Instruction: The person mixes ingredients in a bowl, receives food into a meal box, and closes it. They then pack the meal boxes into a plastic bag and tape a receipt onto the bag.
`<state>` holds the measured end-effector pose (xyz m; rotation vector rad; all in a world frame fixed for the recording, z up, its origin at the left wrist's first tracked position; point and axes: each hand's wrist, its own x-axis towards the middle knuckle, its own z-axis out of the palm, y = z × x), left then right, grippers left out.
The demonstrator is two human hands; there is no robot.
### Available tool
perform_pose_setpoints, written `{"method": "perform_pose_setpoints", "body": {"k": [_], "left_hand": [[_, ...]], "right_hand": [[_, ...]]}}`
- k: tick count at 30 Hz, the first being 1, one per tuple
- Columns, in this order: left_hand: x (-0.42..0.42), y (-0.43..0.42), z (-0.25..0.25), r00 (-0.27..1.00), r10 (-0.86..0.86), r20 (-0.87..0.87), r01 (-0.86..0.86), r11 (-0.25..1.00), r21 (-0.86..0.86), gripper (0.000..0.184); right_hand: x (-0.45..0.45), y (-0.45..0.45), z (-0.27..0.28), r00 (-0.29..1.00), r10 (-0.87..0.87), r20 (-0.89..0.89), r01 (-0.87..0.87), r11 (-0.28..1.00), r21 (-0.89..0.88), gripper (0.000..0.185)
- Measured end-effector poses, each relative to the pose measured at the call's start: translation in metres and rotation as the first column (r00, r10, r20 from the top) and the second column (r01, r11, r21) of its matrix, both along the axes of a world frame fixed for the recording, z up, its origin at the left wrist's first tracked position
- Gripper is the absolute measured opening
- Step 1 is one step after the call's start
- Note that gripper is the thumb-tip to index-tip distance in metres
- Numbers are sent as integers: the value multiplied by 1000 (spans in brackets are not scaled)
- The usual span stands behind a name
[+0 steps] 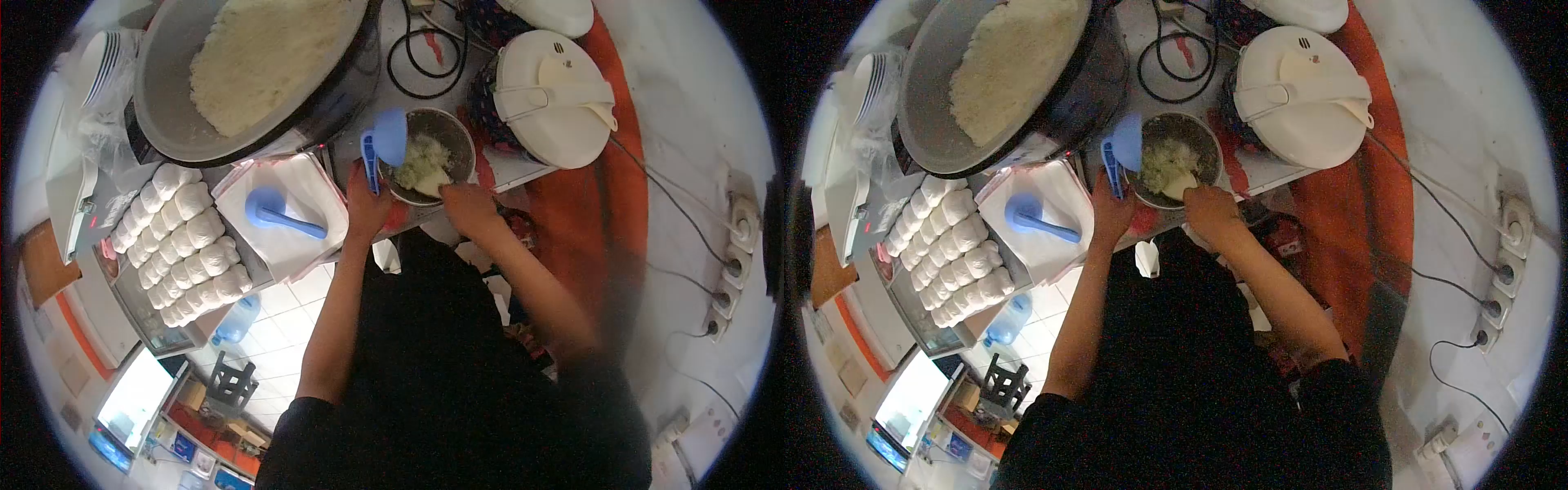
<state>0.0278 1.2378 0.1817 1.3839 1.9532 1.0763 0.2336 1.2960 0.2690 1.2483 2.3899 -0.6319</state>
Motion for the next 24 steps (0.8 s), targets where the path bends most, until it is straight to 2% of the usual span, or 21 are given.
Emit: {"method": "perform_pose_setpoints", "body": {"k": [1,2,4,5,6,7,8,10,11,12,13,14,16,17,18,19,21,22,24], "left_hand": [[-2,4,-1,1000,8,-1,-8,1000,11,27],[-3,5,-2,1000,-1,-17,2,999,32,28],[-4,3,2,999,-18,-36,19,999,45,29],[-1,3,8,998,3,56,-4,1000,22,28],[2,-1,14,988,27,149,-25,1000,-14,28],[1,-1,16,988,30,149,-28,999,-17,28],[0,-1,18,983,27,181,-16,998,-60,27],[0,-1,13,976,18,218,6,994,-108,26],[-1,2,4,987,17,160,-4,997,-77,25],[-4,6,-1,995,18,97,-14,999,-43,24],[-4,7,1,995,18,97,-13,999,-43,24],[-4,9,5,994,36,106,-29,998,-60,25],[-2,4,11,991,62,120,-53,995,-80,26],[0,1,14,993,55,101,-52,998,-27,26],[-3,10,17,996,53,77,-57,997,48,26],[-5,11,17,995,58,76,-62,997,51,26],[-8,7,17,987,-2,160,12,998,-60,26],[-7,8,14,987,-6,161,15,998,-59,26],[-3,11,6,999,-20,42,17,997,78,25]], "right_hand": [[-7,5,-7,994,-99,-55,100,994,33,22],[-4,10,-10,995,-86,-56,88,995,38,22],[10,19,-7,971,-229,-69,224,972,-73,26],[19,31,-5,972,-226,-70,221,973,-71,26],[30,43,-4,990,-135,-34,133,989,-60,25],[33,56,-6,999,-43,1,43,998,-48,27],[26,69,-19,999,-41,0,41,998,-48,27],[8,80,-48,954,-47,-297,17,995,-102,28],[-10,67,-37,954,-46,-295,17,995,-100,28],[-39,46,-15,977,-89,-193,75,994,-77,27],[-52,29,-1,987,-138,-87,133,990,-51,27],[-50,19,-5,987,-138,-87,135,990,-46,27],[-44,1,-22,997,-78,-25,75,991,-114,30],[-31,11,-21,997,-75,-23,72,991,-109,30],[-11,42,-20,995,62,-84,-64,998,-17,27],[4,63,-23,972,195,-131,-189,980,57,27],[4,104,22,988,-108,112,124,981,-148,27],[1,115,8,988,-111,112,127,981,-146,27],[2,122,-39,970,-153,-189,79,934,-349,27]]}}
